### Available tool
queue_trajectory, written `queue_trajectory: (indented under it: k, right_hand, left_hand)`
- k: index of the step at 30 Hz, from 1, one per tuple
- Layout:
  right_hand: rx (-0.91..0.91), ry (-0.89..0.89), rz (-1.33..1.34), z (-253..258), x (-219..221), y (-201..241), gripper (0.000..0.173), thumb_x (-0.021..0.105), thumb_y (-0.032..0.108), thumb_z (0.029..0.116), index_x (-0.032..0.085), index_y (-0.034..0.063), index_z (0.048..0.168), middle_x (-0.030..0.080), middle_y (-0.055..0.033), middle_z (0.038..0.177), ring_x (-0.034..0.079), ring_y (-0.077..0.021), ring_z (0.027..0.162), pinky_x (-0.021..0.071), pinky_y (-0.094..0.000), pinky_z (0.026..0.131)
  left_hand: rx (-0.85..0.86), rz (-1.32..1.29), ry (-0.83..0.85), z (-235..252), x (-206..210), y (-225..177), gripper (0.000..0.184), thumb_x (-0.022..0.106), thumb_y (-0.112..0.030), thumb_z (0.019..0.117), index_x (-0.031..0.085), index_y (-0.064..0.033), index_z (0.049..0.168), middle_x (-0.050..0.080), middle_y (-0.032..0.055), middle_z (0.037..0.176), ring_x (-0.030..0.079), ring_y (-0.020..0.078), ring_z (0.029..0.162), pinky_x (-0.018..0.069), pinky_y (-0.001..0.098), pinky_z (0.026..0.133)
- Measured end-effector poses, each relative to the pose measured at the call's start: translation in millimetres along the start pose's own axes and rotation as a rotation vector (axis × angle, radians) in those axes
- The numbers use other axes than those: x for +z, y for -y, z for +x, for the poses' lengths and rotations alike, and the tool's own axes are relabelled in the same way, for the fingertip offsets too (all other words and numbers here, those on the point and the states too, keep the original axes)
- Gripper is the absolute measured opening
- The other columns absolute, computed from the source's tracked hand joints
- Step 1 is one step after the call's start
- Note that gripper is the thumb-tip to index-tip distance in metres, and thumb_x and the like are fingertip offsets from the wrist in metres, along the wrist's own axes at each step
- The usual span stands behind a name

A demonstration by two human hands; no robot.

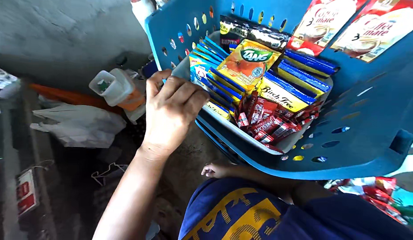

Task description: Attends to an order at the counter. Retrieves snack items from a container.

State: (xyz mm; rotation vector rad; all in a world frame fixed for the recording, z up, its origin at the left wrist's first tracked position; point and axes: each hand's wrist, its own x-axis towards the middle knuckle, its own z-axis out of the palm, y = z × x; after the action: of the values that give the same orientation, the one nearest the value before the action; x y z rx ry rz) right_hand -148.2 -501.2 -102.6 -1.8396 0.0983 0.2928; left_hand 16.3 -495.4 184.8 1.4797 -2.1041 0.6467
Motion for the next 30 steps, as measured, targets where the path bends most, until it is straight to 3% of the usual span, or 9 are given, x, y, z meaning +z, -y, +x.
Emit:
queue_trajectory:
  k: [5, 12, 15, 18, 21, 23, 27, 29, 30]
  right_hand:
    - [0.012, 0.011, -0.028, 0, -2, -1, 0.029, 0.053, 0.005, 0.1034, 0.065, -0.0060, 0.127, 0.067, -0.0275, 0.119, 0.067, -0.0370, 0.101, 0.0508, -0.0493, 0.095]
    - [0.042, 0.017, -0.034, 2, -1, 2, 0.031, 0.053, 0.009, 0.1039, 0.065, -0.0049, 0.129, 0.067, -0.0263, 0.119, 0.067, -0.0348, 0.099, 0.0512, -0.0483, 0.094]
    - [0.072, 0.032, -0.022, 2, -1, 7, 0.031, 0.054, 0.009, 0.1038, 0.064, -0.0053, 0.130, 0.067, -0.0269, 0.122, 0.068, -0.0359, 0.103, 0.0512, -0.0490, 0.097]
    - [0.102, 0.047, -0.038, 3, 2, 12, 0.032, 0.054, 0.009, 0.1038, 0.063, -0.0052, 0.131, 0.065, -0.0270, 0.125, 0.067, -0.0360, 0.106, 0.0508, -0.0485, 0.098]
    - [0.048, 0.042, -0.100, 4, 6, 36, 0.031, 0.054, 0.009, 0.1037, 0.064, -0.0039, 0.130, 0.064, -0.0253, 0.127, 0.067, -0.0350, 0.107, 0.0509, -0.0477, 0.099]
    - [-0.204, -0.112, -0.210, -3, 7, 75, 0.026, 0.054, 0.006, 0.1017, 0.070, -0.0027, 0.120, 0.069, -0.0194, 0.123, 0.069, -0.0283, 0.108, 0.0526, -0.0418, 0.100]
    - [-0.772, -0.673, -0.643, -38, -15, 193, 0.019, 0.059, 0.007, 0.1014, 0.076, 0.0072, 0.110, 0.075, -0.0084, 0.116, 0.070, -0.0198, 0.112, 0.0536, -0.0343, 0.100]
    - [-0.867, -0.886, -0.813, -57, -35, 237, 0.017, 0.061, 0.008, 0.1009, 0.075, 0.0070, 0.109, 0.075, -0.0087, 0.114, 0.068, -0.0207, 0.114, 0.0522, -0.0374, 0.103]
    - [-0.818, -0.965, -0.922, -65, -44, 254, 0.018, 0.061, 0.010, 0.1013, 0.076, 0.0077, 0.111, 0.075, -0.0083, 0.117, 0.067, -0.0217, 0.118, 0.0493, -0.0400, 0.107]
  left_hand:
    - [-0.036, 0.039, -0.113, 3, -14, 4, 0.015, 0.061, -0.014, 0.1032, 0.074, -0.0061, 0.104, 0.074, 0.0150, 0.101, 0.068, 0.0310, 0.099, 0.0384, 0.0535, 0.104]
    - [-0.196, -0.086, -0.333, -13, -77, 14, 0.025, 0.050, -0.020, 0.1082, 0.063, 0.0008, 0.114, 0.070, 0.0168, 0.114, 0.064, 0.0256, 0.114, 0.0463, 0.0473, 0.102]
    - [-0.275, -0.211, -0.470, -56, -96, 8, 0.027, 0.047, -0.016, 0.1065, 0.058, 0.0069, 0.116, 0.068, 0.0169, 0.115, 0.064, 0.0301, 0.115, 0.0463, 0.0548, 0.107]
    - [-0.401, -0.184, -0.536, -113, -107, -9, 0.021, 0.051, -0.020, 0.1068, 0.057, -0.0051, 0.120, 0.068, 0.0024, 0.114, 0.067, 0.0179, 0.107, 0.0549, 0.0426, 0.097]
    - [-0.533, -0.139, -0.489, -165, -117, -39, 0.013, 0.054, -0.024, 0.1067, 0.060, -0.0194, 0.117, 0.066, -0.0112, 0.110, 0.065, 0.0042, 0.102, 0.0557, 0.0291, 0.090]
    - [-0.579, -0.145, -0.435, -198, -125, -58, 0.013, 0.053, -0.024, 0.1067, 0.061, -0.0238, 0.118, 0.066, -0.0161, 0.112, 0.063, -0.0015, 0.105, 0.0533, 0.0216, 0.092]
    - [-0.720, -0.179, -0.351, -262, -140, -95, 0.016, 0.050, -0.025, 0.1082, 0.058, -0.0269, 0.122, 0.063, -0.0210, 0.116, 0.059, -0.0083, 0.109, 0.0481, 0.0130, 0.094]
    - [-0.791, -0.230, -0.365, -289, -146, -112, 0.017, 0.052, -0.025, 0.1078, 0.059, -0.0284, 0.122, 0.064, -0.0224, 0.116, 0.060, -0.0086, 0.108, 0.0491, 0.0127, 0.092]
    - [-0.821, -0.259, -0.376, -299, -148, -120, 0.017, 0.052, -0.024, 0.1076, 0.060, -0.0286, 0.122, 0.064, -0.0234, 0.116, 0.060, -0.0092, 0.108, 0.0492, 0.0121, 0.092]
